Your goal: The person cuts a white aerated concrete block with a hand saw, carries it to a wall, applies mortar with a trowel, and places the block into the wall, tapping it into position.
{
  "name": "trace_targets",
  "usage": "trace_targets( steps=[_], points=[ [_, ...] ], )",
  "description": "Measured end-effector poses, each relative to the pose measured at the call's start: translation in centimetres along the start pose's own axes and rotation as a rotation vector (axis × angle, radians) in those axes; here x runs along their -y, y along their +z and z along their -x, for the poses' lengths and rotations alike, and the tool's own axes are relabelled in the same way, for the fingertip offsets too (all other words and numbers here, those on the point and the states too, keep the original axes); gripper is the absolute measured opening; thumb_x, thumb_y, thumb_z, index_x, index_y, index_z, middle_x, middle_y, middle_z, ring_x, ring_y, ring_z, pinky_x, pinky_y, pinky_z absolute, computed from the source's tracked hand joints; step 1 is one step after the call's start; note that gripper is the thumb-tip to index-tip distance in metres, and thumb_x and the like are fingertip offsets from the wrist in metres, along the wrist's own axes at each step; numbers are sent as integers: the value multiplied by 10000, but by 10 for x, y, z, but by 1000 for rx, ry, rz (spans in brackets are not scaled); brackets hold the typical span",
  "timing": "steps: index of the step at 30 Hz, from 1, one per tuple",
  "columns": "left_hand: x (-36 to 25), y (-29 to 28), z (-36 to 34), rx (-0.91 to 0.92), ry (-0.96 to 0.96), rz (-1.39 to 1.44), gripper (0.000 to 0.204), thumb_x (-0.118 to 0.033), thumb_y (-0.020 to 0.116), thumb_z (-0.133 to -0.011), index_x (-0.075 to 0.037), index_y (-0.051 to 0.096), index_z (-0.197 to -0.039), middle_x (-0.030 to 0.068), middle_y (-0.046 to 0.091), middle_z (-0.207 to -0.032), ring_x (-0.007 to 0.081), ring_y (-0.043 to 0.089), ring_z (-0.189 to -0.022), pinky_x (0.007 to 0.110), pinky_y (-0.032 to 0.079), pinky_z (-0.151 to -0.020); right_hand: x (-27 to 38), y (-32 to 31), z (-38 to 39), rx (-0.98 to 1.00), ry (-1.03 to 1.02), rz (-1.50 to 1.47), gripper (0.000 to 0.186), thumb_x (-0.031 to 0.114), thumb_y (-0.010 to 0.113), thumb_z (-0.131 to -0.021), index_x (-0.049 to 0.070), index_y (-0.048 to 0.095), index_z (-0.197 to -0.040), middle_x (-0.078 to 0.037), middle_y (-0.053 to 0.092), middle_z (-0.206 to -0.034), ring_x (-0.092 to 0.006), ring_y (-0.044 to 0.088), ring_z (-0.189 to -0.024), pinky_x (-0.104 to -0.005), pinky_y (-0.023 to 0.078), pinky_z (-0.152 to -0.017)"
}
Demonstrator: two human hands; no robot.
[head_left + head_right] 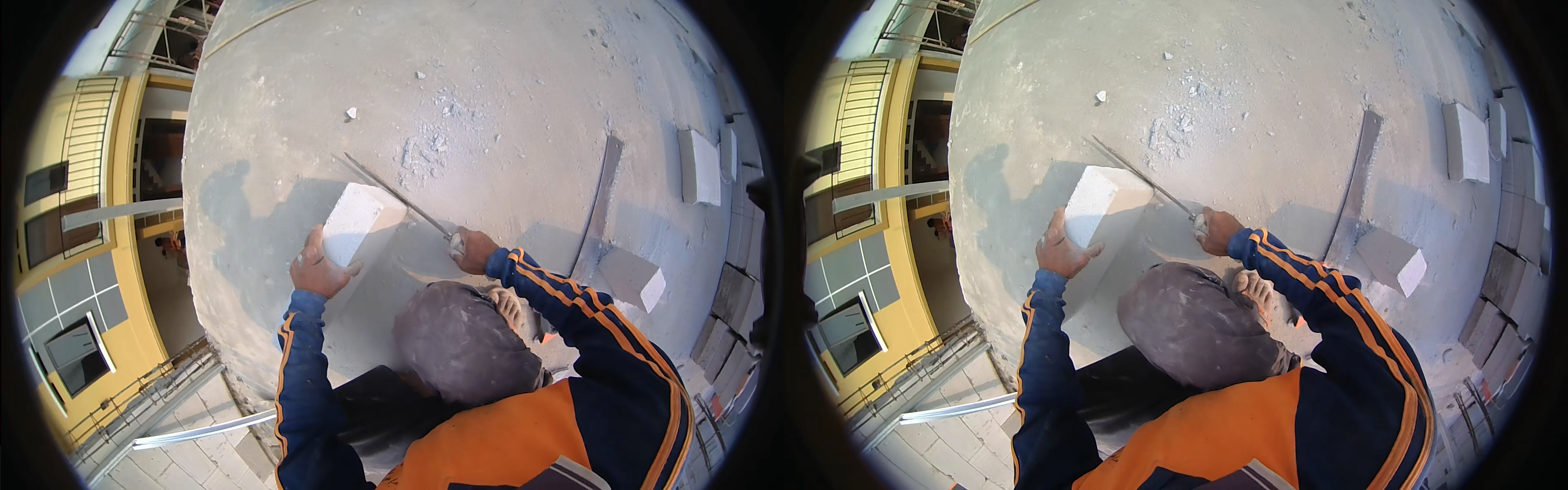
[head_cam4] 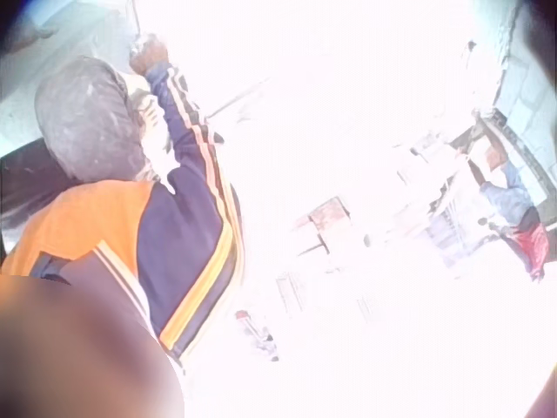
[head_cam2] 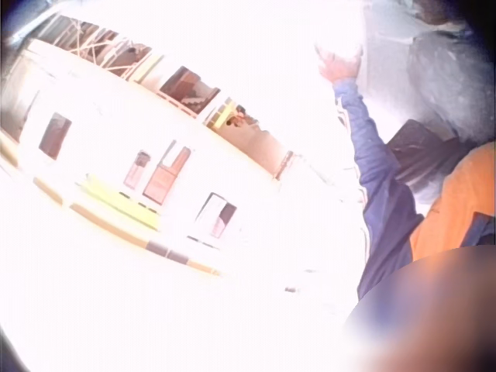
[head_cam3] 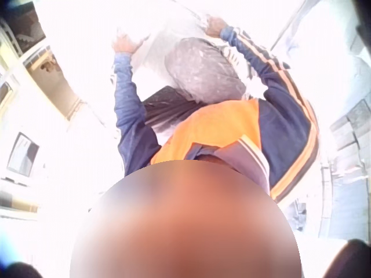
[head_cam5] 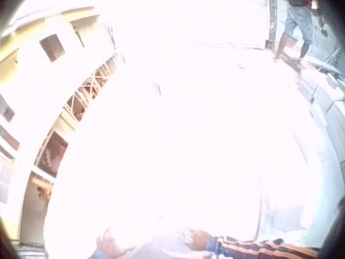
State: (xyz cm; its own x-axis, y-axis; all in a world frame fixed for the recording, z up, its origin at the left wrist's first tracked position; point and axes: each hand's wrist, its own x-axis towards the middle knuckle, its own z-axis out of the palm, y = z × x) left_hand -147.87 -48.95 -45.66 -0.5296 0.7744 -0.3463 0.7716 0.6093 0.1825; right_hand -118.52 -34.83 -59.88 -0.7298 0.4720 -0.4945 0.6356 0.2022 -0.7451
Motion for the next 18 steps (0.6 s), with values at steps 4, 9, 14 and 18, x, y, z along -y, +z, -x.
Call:
trace_targets(
  steps=[4,9,14,18],
  points=[
    [21,-21,-31,97,-8,74,936,-435,926,-592,-84,479,-1336,187,657,-1254,366,646,-1145,450,514,-968,2,-2,4,-17,13,76,385,290,694,-891,-19,571,-1085,-275,685,-823,-462,690,-803,-487,555,-732],
    [35,-36,-43,251,-43,42,1023,-507,906,-593,-68,435,-1388,173,642,-1302,357,613,-1216,451,497,-1005,-13,4,8,-7,-33,3,420,268,726,-865,-27,585,-1128,-268,697,-874,-445,696,-859,-480,557,-779],
    [46,-43,-40,319,-7,115,1087,-438,906,-618,-118,348,-1493,156,621,-1338,350,618,-1207,435,480,-1024,-43,6,8,0,199,262,490,368,782,-828,28,605,-1133,-225,716,-894,-404,714,-895,-461,550,-775],
    [53,-47,-35,309,4,199,915,-345,877,-604,-89,476,-1385,169,702,-1164,366,644,-1146,439,511,-921,-59,-17,17,28,231,486,519,378,783,-818,63,590,-1183,-202,727,-887,-383,724,-861,-459,558,-753]
  ],
)
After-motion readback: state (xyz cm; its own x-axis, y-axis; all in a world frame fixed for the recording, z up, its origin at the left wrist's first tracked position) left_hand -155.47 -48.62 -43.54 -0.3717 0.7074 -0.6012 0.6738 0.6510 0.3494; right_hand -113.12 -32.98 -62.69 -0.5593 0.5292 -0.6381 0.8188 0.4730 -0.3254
